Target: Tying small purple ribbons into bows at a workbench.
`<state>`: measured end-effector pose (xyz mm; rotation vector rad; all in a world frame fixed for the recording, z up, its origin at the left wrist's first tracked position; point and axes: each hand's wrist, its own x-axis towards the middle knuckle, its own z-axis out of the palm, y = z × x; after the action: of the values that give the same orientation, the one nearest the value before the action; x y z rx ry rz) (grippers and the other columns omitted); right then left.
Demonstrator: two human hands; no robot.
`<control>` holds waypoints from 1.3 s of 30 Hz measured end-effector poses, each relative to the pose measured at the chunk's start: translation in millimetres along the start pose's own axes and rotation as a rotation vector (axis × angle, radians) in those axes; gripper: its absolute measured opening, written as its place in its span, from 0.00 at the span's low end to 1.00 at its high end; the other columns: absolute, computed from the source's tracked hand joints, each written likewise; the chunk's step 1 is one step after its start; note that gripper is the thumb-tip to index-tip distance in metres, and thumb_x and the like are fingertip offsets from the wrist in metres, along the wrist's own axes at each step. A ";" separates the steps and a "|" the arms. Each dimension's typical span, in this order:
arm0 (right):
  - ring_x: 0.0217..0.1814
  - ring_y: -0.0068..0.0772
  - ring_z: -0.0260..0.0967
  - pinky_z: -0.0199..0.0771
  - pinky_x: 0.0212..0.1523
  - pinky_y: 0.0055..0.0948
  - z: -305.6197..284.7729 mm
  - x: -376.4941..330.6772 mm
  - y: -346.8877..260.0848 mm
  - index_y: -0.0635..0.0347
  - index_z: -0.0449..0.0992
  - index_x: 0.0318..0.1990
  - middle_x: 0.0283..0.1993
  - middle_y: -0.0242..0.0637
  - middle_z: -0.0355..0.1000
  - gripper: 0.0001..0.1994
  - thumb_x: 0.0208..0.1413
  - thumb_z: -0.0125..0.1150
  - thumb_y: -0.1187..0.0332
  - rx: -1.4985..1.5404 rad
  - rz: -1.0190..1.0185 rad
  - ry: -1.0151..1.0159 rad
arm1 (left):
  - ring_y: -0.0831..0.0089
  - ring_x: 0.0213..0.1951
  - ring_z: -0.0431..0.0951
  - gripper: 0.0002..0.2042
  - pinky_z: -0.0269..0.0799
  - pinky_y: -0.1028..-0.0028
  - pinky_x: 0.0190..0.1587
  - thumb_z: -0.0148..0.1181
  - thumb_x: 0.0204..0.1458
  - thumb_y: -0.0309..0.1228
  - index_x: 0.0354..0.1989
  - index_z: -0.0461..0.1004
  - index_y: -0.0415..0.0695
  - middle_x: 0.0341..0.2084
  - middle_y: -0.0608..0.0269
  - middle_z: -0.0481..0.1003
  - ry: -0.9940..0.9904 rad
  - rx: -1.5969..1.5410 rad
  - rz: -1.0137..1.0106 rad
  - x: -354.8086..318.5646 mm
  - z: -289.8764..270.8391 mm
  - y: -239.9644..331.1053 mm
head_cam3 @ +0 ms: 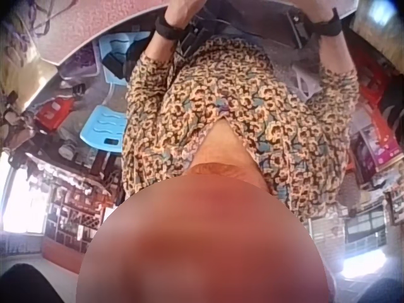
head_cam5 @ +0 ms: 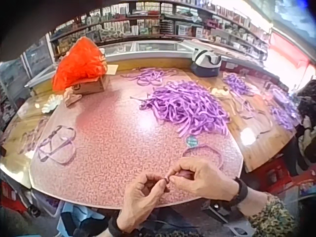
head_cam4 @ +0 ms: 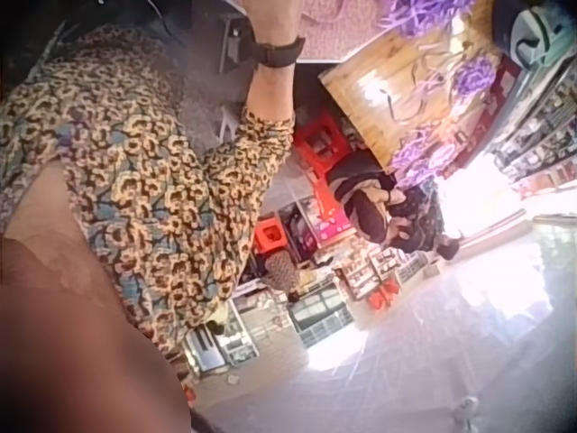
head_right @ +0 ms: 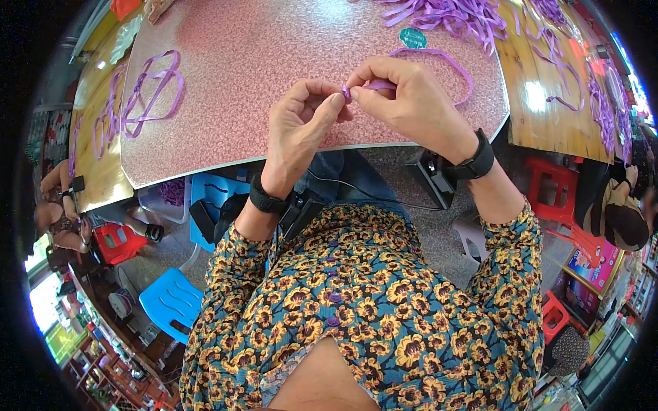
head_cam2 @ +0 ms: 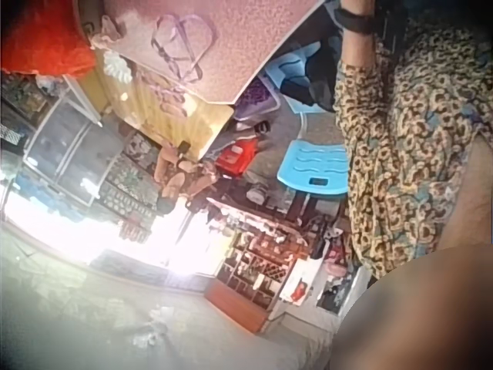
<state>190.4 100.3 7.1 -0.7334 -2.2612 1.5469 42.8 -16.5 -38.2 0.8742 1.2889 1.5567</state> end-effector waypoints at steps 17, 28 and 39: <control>0.29 0.10 0.61 0.61 0.28 0.15 1.0 0.7 -2.5 0.64 0.76 0.36 0.29 0.23 0.68 0.04 0.57 0.60 0.72 -0.094 -0.123 0.066 | 0.78 0.32 0.78 0.07 0.75 0.80 0.35 0.58 0.57 0.25 0.39 0.71 0.35 0.30 0.62 0.76 0.028 -0.041 0.030 0.2 4.7 2.4; 0.32 0.09 0.63 0.64 0.31 0.14 3.3 0.9 0.3 0.65 0.77 0.40 0.31 0.23 0.71 0.06 0.57 0.61 0.72 0.035 0.005 0.033 | 0.82 0.31 0.76 0.06 0.73 0.80 0.34 0.60 0.55 0.25 0.37 0.72 0.36 0.28 0.65 0.76 0.086 0.117 0.094 2.4 2.1 -4.8; 0.30 0.13 0.62 0.62 0.28 0.18 9.0 1.4 1.8 0.67 0.76 0.39 0.31 0.28 0.67 0.06 0.57 0.58 0.75 -0.171 -0.138 0.103 | 0.82 0.30 0.76 0.07 0.73 0.81 0.32 0.61 0.54 0.25 0.37 0.72 0.36 0.27 0.65 0.76 0.118 0.124 0.108 2.6 6.1 -9.6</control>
<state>185.1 94.6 2.0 -0.6690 -2.3343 1.2378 49.5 -11.6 -46.4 0.9546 1.4566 1.6471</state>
